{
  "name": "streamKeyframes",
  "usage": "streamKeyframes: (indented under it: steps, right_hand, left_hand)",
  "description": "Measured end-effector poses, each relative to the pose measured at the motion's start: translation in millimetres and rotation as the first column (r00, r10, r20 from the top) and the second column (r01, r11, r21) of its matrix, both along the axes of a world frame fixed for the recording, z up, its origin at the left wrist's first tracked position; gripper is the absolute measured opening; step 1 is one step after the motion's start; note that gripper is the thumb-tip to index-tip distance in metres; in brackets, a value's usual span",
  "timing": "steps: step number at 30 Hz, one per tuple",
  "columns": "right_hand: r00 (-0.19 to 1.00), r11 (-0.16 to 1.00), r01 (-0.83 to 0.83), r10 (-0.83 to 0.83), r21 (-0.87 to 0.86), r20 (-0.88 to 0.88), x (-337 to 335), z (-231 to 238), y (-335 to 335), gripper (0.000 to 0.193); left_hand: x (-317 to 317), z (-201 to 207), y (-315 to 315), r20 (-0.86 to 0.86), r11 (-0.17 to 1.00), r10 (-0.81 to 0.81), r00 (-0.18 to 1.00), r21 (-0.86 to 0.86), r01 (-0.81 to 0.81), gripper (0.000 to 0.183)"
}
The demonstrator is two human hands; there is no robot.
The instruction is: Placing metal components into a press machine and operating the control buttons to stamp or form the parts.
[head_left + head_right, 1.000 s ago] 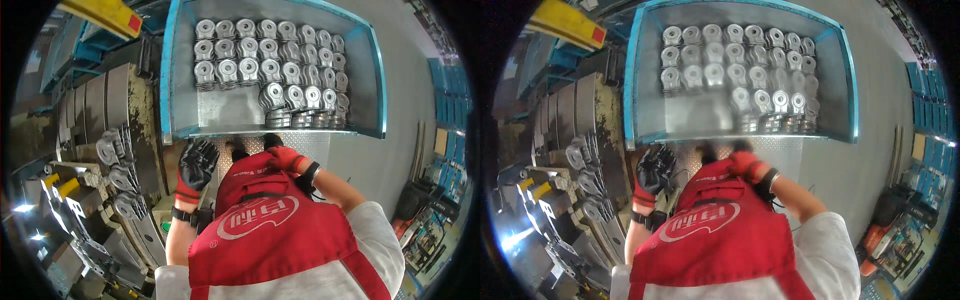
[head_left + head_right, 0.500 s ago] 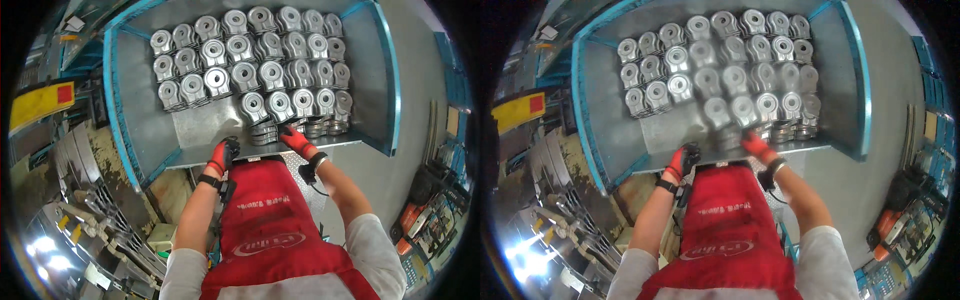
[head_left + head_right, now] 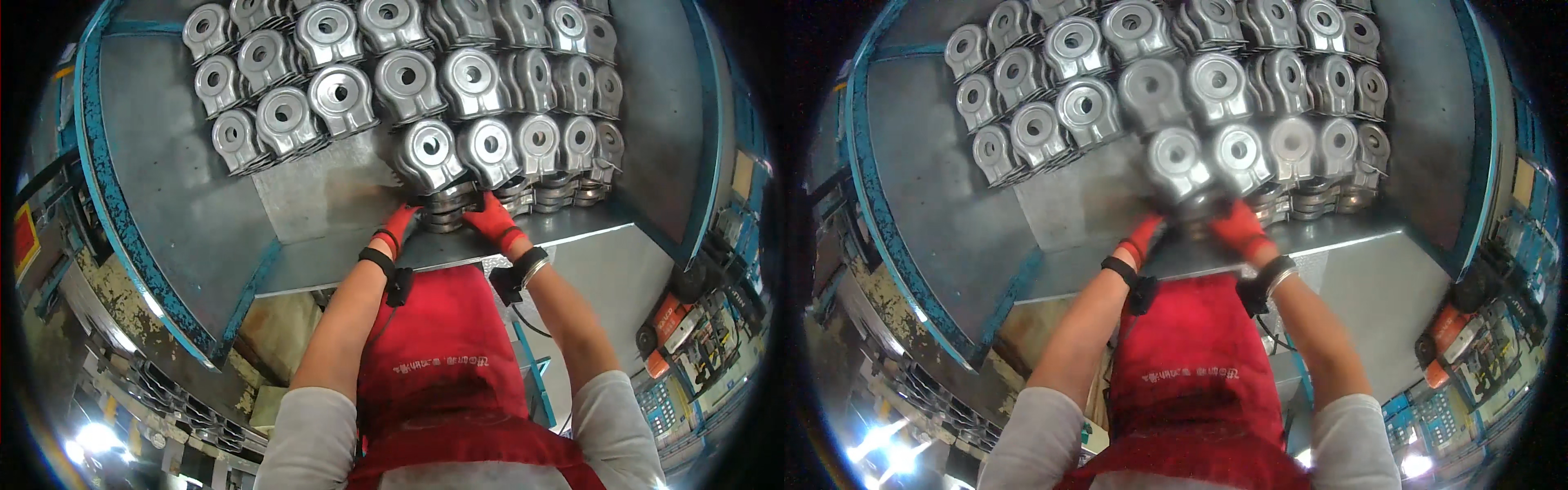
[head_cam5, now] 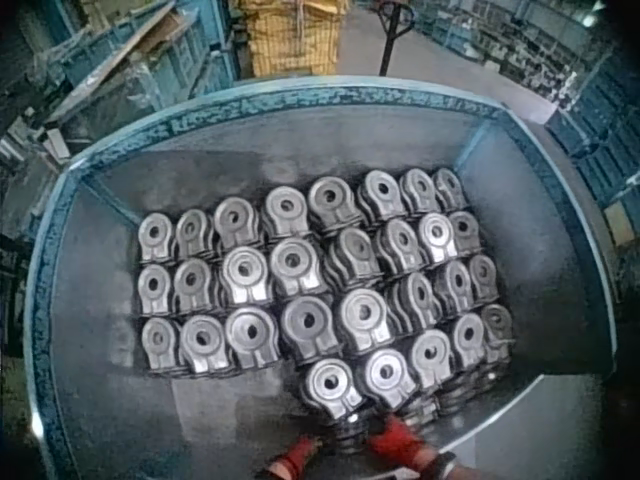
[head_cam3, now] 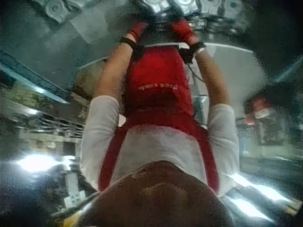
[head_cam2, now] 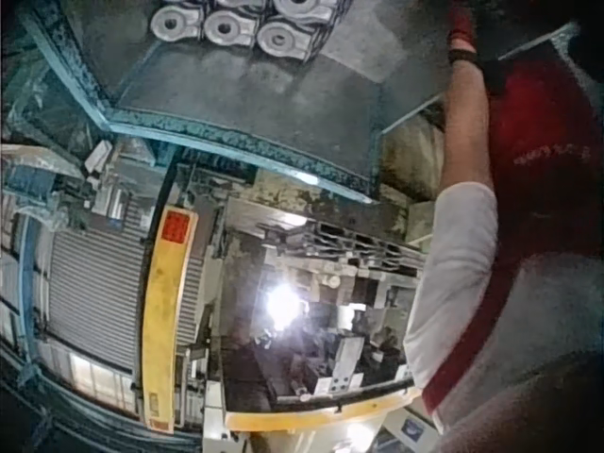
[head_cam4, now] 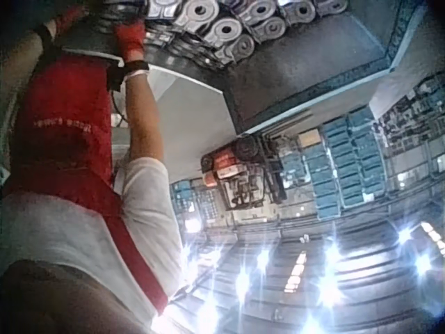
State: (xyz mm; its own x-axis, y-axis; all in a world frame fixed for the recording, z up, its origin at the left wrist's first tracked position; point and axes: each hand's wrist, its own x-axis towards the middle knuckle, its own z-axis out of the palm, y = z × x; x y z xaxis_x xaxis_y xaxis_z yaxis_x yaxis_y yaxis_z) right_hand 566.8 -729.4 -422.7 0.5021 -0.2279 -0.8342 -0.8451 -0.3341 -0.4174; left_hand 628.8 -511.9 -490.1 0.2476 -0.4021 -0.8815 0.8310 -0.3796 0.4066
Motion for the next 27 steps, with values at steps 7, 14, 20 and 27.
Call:
streamKeyframes:
  steps: [7,14,20,27]
  right_hand:
    - [0.998,0.996,0.065,-0.064,0.058,-0.024,-5.1,-11.8,-1.2,0.085]
    - [0.979,0.956,0.204,-0.205,0.211,-0.017,-3.0,-20.6,-2.3,0.094]
    - [0.983,1.000,0.012,-0.007,0.028,-0.186,17.4,0.6,23.0,0.102]
    - [0.995,0.959,-0.050,0.024,0.278,0.098,36.8,23.3,55.1,0.051]
  left_hand:
    - [7.7,10.3,3.5,-0.139,0.981,0.183,0.973,-0.037,-0.190,0.045]
    - [1.6,21.6,-18.9,-0.407,0.919,0.364,0.838,0.008,-0.395,0.031]
    - [7.1,-3.3,2.0,-0.478,0.949,0.258,0.839,-0.036,-0.313,0.041]
    - [6.0,-53.4,53.4,-0.500,0.892,0.356,0.789,-0.072,-0.447,0.047]
